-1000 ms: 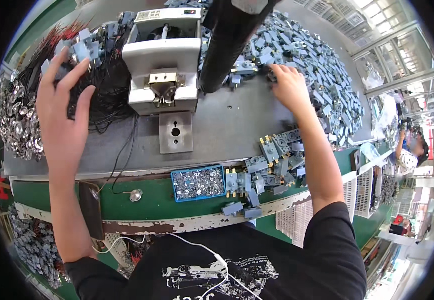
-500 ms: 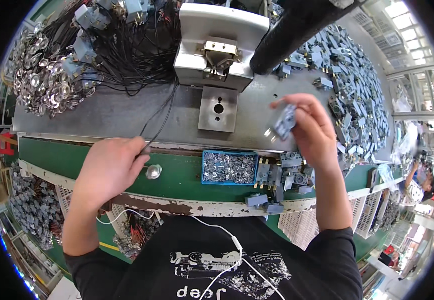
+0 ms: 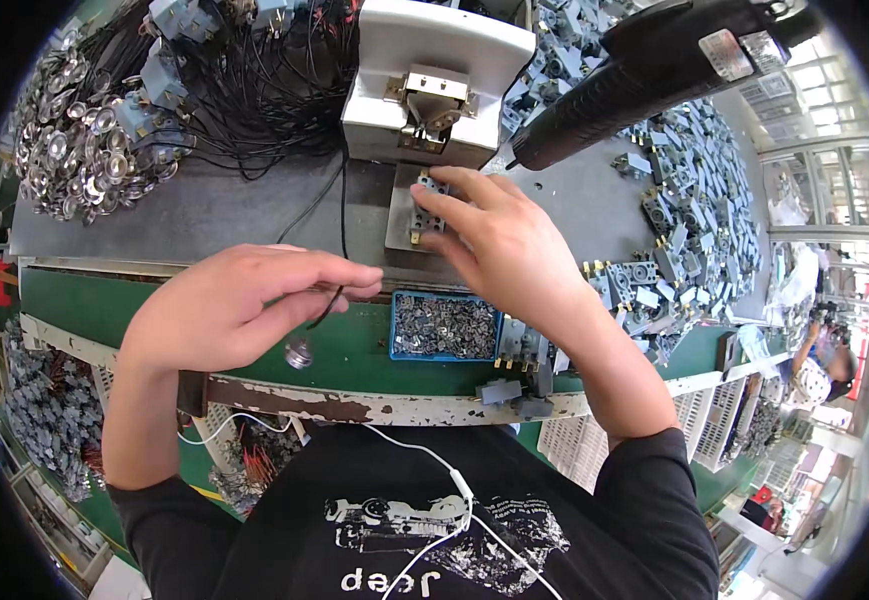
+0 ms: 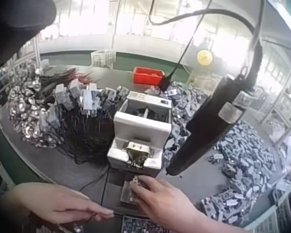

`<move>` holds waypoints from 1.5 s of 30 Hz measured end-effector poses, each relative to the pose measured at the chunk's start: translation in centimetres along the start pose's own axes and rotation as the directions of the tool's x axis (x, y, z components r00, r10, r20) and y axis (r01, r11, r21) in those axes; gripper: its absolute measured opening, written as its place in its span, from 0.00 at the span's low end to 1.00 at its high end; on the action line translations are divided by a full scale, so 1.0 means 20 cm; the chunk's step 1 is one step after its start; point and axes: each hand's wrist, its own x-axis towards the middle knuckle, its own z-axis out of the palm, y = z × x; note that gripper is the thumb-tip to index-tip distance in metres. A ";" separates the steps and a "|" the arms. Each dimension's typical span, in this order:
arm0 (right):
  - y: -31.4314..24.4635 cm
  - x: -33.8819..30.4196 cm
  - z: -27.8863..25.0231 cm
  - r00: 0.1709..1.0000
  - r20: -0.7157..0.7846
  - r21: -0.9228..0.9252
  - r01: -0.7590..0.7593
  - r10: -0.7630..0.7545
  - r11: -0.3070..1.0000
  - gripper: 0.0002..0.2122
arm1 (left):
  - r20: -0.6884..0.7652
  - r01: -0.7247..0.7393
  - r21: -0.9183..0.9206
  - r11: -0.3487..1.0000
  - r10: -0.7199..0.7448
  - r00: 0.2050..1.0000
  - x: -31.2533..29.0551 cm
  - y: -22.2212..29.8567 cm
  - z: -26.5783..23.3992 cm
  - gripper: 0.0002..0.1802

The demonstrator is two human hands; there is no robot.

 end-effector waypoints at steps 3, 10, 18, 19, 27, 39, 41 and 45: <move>-0.02 -0.01 0.02 0.998 0.039 -0.037 -0.052 0.053 0.998 0.19 | -0.023 -0.065 0.229 0.971 0.072 0.997 0.03 0.03 0.04 0.22; -0.19 -0.18 -0.06 1.000 0.023 0.411 -0.019 0.010 0.912 0.23 | -0.136 -0.121 0.755 0.645 0.334 0.933 0.12 0.11 0.11 0.24; -0.48 -0.20 0.16 0.905 0.272 0.961 -0.237 0.329 -0.142 0.13 | -0.116 -0.321 0.658 0.681 0.512 0.851 0.30 -0.01 0.10 0.22; -0.46 -0.21 0.14 0.901 0.265 0.956 -0.200 0.343 -0.214 0.11 | -0.130 -0.306 0.507 0.806 0.422 0.897 0.30 -0.04 0.08 0.20; -0.06 -0.15 -0.17 0.982 0.120 0.235 -0.173 0.148 0.956 0.13 | -0.051 -0.166 0.482 0.860 0.217 0.975 0.23 -0.09 0.09 0.18; -0.06 -0.22 -0.12 0.980 -0.178 0.391 -0.013 0.089 0.920 0.15 | -0.205 -0.128 0.463 0.877 0.247 0.947 0.26 0.01 0.15 0.08; -0.08 -0.22 -0.09 0.956 -0.281 0.286 0.000 0.084 0.958 0.16 | -0.190 -0.052 0.434 0.900 0.148 0.971 0.25 0.07 0.14 0.04; -0.08 -0.18 0.02 0.825 -0.559 0.166 0.015 0.082 0.986 0.12 | -0.233 -0.083 0.482 0.872 0.219 0.947 0.26 0.06 0.15 0.05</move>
